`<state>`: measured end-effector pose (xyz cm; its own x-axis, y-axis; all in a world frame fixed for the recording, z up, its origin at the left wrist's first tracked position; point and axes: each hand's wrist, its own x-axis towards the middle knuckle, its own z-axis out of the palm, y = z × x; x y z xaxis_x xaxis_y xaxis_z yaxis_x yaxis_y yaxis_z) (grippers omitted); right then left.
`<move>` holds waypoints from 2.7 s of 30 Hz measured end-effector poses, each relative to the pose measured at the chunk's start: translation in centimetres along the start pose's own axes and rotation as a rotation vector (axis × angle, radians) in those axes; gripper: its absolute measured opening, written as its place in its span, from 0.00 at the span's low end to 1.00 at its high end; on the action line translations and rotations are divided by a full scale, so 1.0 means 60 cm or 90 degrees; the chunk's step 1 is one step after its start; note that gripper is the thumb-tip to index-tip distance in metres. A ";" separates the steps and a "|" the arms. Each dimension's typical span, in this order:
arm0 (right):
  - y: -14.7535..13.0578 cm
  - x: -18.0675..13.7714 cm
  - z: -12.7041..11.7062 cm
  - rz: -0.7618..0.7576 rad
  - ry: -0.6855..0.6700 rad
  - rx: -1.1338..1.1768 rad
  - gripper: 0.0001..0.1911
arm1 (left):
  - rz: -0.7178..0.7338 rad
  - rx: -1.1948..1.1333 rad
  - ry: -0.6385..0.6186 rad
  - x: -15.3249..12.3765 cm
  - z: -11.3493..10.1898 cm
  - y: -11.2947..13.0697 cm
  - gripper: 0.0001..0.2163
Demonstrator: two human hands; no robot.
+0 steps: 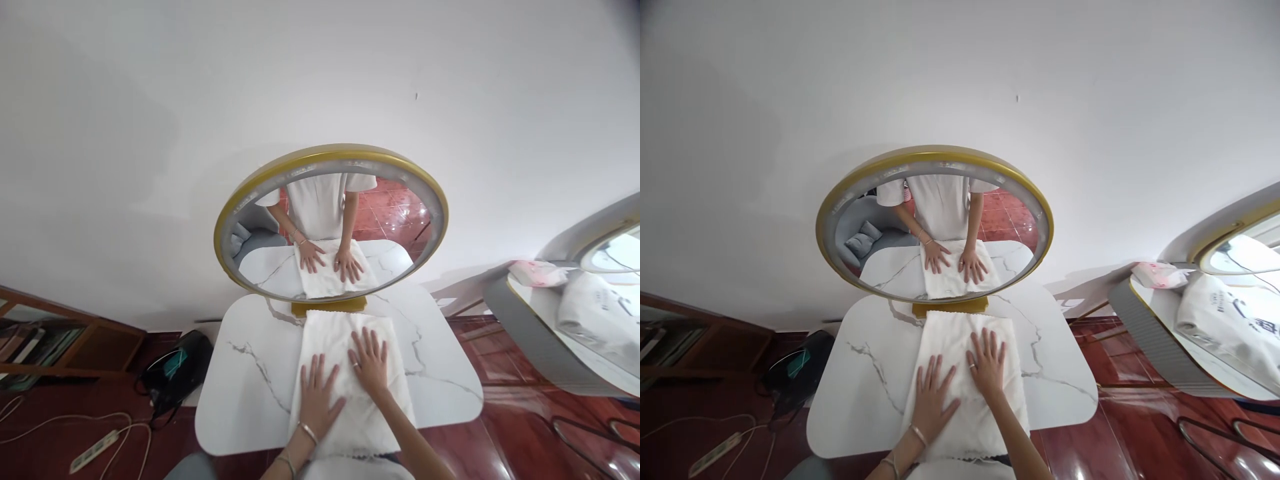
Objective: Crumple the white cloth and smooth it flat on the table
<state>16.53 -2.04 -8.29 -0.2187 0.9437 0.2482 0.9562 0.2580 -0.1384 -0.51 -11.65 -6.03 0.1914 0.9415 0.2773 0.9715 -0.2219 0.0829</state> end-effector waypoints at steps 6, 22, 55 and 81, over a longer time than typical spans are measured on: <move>0.086 -0.019 -0.011 0.080 0.009 -0.019 0.27 | 0.076 -0.065 0.010 0.052 0.013 0.053 0.32; -0.118 -0.031 0.010 -0.022 -0.005 0.069 0.26 | -0.012 0.005 -0.015 -0.065 -0.036 -0.089 0.29; -0.390 0.218 0.062 -0.214 -0.164 0.187 0.27 | -0.397 0.012 -0.026 0.135 -0.019 -0.425 0.23; -0.354 0.014 0.007 -0.389 -0.142 0.239 0.29 | -0.338 0.088 0.061 -0.111 -0.041 -0.281 0.25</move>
<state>-4.02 -6.63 -5.57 -0.7619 0.6190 0.1907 0.5299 0.7650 -0.3661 -18.49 -14.79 -6.89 -0.3363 0.8863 0.3184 0.9417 0.3179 0.1098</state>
